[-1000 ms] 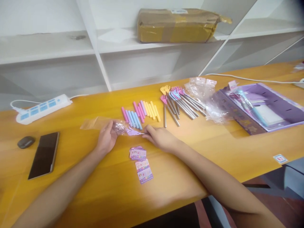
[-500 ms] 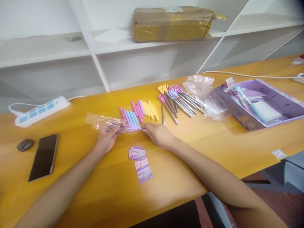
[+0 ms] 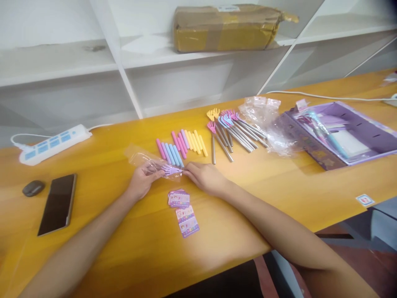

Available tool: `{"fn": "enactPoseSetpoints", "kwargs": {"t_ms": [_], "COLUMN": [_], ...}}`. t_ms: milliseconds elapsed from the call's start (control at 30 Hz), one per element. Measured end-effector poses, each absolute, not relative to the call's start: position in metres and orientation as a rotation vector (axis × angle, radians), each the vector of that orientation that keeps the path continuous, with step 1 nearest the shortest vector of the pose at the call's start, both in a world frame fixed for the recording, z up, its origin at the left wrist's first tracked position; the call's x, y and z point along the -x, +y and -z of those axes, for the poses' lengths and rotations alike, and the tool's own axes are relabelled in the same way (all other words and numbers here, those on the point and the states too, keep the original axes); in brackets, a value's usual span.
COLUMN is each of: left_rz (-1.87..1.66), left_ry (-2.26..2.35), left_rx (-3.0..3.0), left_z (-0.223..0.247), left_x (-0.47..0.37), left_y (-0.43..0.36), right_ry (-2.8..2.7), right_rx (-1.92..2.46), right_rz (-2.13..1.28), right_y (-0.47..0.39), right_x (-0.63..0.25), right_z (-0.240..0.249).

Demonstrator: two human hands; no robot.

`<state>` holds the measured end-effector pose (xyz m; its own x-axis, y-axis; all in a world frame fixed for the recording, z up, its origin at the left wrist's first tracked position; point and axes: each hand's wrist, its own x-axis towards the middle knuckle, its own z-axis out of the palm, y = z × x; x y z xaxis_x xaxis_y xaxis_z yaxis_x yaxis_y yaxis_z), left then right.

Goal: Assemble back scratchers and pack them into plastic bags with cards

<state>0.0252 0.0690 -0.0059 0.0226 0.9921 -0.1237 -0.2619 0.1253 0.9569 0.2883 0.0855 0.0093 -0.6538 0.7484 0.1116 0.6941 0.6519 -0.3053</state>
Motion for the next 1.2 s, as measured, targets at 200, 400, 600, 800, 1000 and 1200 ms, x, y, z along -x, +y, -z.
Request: {"fn": "enactPoseSetpoints", "kwargs": {"t_ms": [200,400,600,800,1000,1200], "left_rz": [-1.280,-1.422,-1.303,-1.228,-1.313,-1.355], "left_ry": [1.056,0.972,0.984,1.040,0.962,0.946], "left_rx": [-0.883,-0.679,-0.774,-0.946,-0.663,-0.645], "left_z": [0.005,0.000,0.003,0.006,-0.001,0.000], "left_x": [-0.026,-0.024,-0.022,-0.026,-0.022,-0.021], "left_y": [0.070,0.075,0.074,0.070,0.077,0.079], "right_ry": [-2.625,-2.590,-2.601,-2.605,-2.592,-2.620], "right_rx": [1.225,1.408,1.366,1.351,1.419,1.438], "right_rz": [-0.385,-0.398,-0.424,-0.431,-0.452,-0.424], "right_y": [0.083,0.086,0.083,0.075,0.076,0.078], "right_x": [-0.287,-0.289,-0.286,-0.277,-0.277,-0.279], "right_z": [-0.013,-0.021,-0.018,-0.009,-0.018,-0.019]}}
